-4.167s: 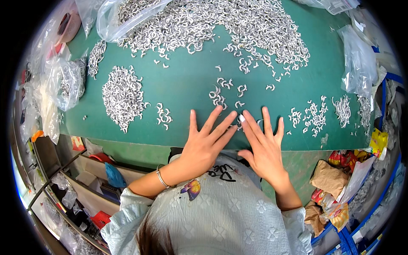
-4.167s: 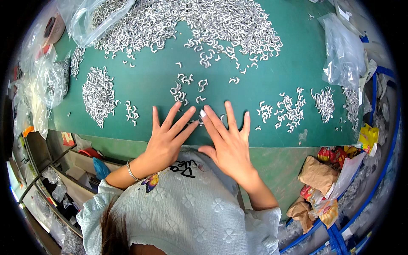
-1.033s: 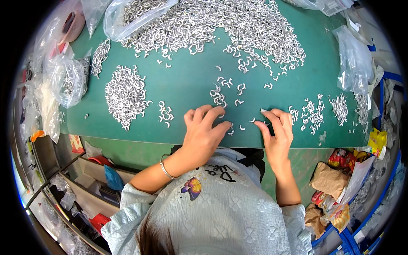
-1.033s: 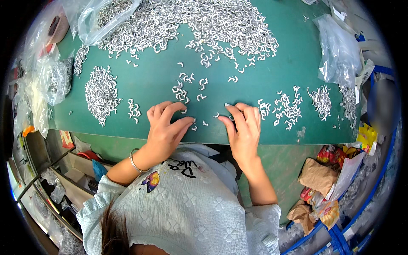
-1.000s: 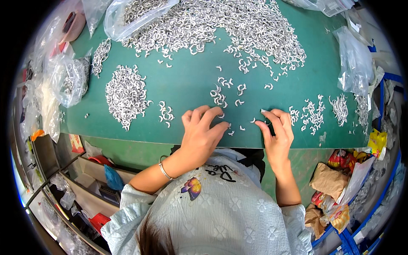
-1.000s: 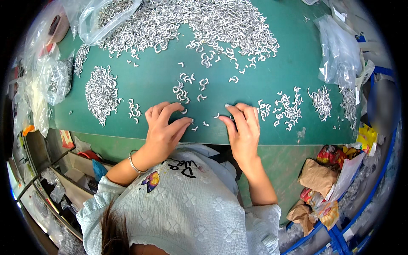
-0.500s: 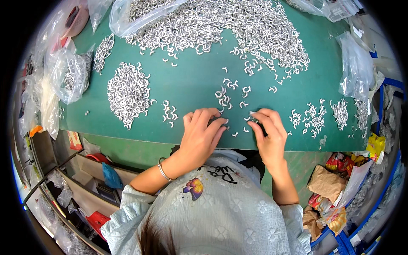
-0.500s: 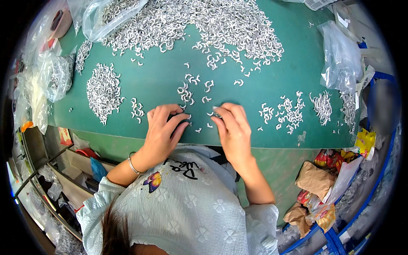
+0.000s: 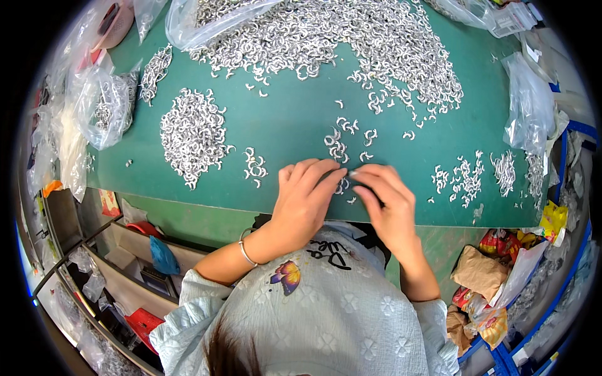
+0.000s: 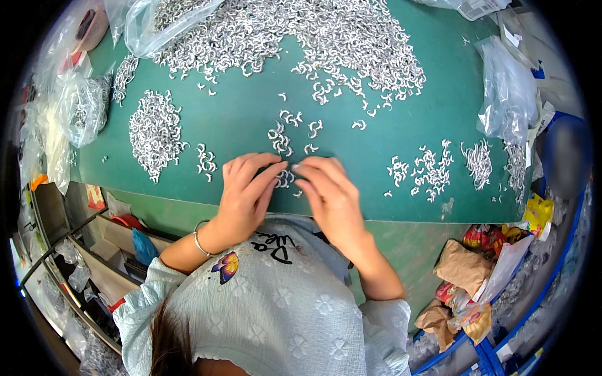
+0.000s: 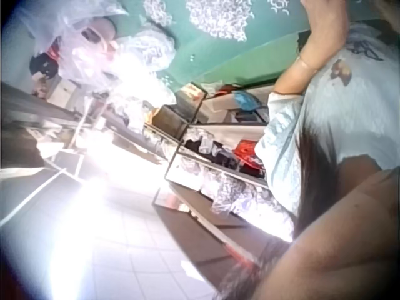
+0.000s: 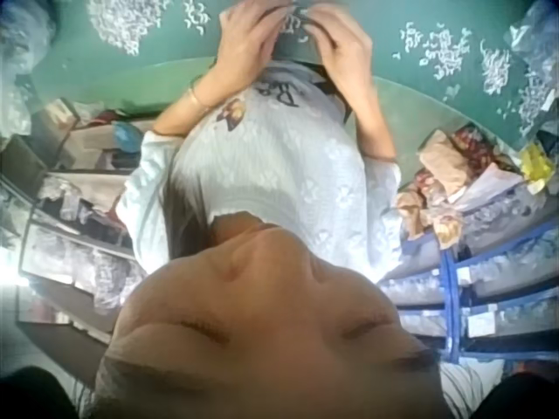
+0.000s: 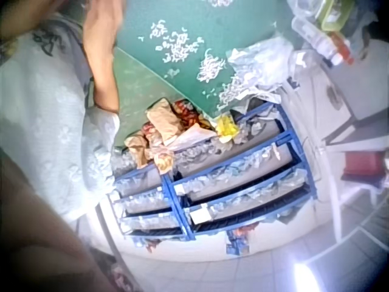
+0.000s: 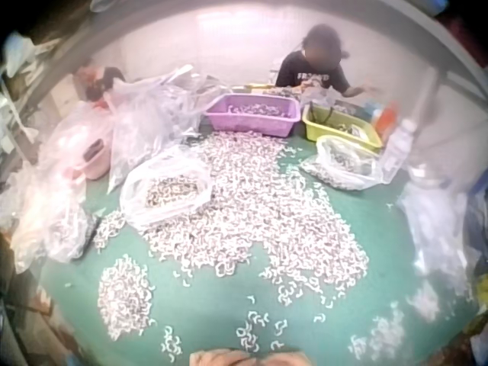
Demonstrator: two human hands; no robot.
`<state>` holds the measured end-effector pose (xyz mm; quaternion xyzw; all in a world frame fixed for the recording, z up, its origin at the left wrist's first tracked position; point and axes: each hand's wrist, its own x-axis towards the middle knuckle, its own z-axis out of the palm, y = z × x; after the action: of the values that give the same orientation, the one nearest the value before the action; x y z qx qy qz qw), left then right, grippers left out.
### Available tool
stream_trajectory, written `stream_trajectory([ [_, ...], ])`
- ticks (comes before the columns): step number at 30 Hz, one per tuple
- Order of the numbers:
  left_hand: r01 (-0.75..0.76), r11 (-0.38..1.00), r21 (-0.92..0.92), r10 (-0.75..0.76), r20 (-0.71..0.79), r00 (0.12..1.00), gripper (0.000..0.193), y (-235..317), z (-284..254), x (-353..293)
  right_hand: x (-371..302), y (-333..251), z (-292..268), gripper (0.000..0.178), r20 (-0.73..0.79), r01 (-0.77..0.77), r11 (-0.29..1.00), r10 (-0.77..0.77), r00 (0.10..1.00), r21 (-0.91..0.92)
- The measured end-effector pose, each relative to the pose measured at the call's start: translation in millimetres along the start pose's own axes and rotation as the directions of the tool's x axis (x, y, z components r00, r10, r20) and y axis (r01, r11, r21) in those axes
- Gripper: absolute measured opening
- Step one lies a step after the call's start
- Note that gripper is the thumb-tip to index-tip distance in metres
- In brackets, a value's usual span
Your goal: The person gathers and sorts small silver crescent-shaped metal parts by hand on a green workbench, moving them from large piles into smaller groups and containers.
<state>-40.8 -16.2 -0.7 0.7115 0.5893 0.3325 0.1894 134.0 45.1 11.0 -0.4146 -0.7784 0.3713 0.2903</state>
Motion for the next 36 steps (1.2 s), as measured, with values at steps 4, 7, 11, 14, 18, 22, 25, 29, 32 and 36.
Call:
stream_trajectory([
  [4, -0.064, 0.997, -0.042, 0.067, 0.069, 0.995, 0.041, 0.4, 0.2, -1.8, -9.6, 1.4, -16.8, 0.025, -0.038, -0.028, 0.996, 0.025, 0.999, -0.087],
  [7, -0.149, 0.989, -0.023, 0.15, 0.142, 0.978, 0.044, -1.4, 2.7, -1.2, -12.7, -6.6, -14.6, 0.03, 0.042, -0.016, 0.995, 0.02, 0.999, -0.095],
  [11, -0.101, 0.995, 0.02, 0.098, 0.122, 0.988, 0.039, -10.8, -10.7, -11.2, -23.2, -1.6, -10.7, 0.035, 0.025, -0.003, 0.979, 0.008, 1.0, -0.204],
  [14, -0.048, 0.999, 0.016, 0.047, 0.063, 0.997, 0.04, -16.7, -16.1, -23.0, -20.2, -7.5, 6.9, 0.028, 0.067, 0.089, 0.974, -0.077, 0.995, -0.209],
  [18, 0.081, 0.988, 0.129, -0.078, -0.029, 0.997, 0.032, -25.3, -31.0, -34.9, -29.2, 12.4, -1.8, 0.018, -0.097, 0.013, 0.975, -0.035, 0.995, -0.223],
  [22, 0.221, 0.934, 0.282, -0.173, -0.184, 0.968, 0.027, -35.4, -40.7, -45.6, -39.1, 36.5, -38.5, 0.019, -0.28, -0.117, 0.91, 0.001, 0.96, -0.399],
  [25, 0.273, 0.918, 0.288, -0.21, -0.232, 0.95, 0.028, -30.0, -39.5, -38.0, -28.4, 34.2, -43.6, 0.022, -0.323, -0.137, 0.858, -0.036, 0.946, -0.495],
  [29, 0.149, 0.976, 0.157, -0.136, -0.089, 0.987, 0.034, -13.2, -19.1, -9.1, 4.5, 11.4, -19.5, 0.032, -0.112, 0.036, 0.923, -0.085, 0.99, -0.382],
  [32, 0.148, 0.986, 0.077, -0.142, -0.078, 0.987, 0.026, -7.5, -0.6, 13.7, 22.5, 1.9, 4.8, 0.045, 0.066, 0.132, 0.91, -0.116, 0.991, -0.394],
  [36, 0.112, 0.993, 0.041, -0.11, -0.028, 0.993, 0.022, -8.3, -5.5, 1.8, -3.2, -2.4, 1.4, 0.046, 0.257, 0.156, 0.926, -0.068, 0.964, -0.342],
])
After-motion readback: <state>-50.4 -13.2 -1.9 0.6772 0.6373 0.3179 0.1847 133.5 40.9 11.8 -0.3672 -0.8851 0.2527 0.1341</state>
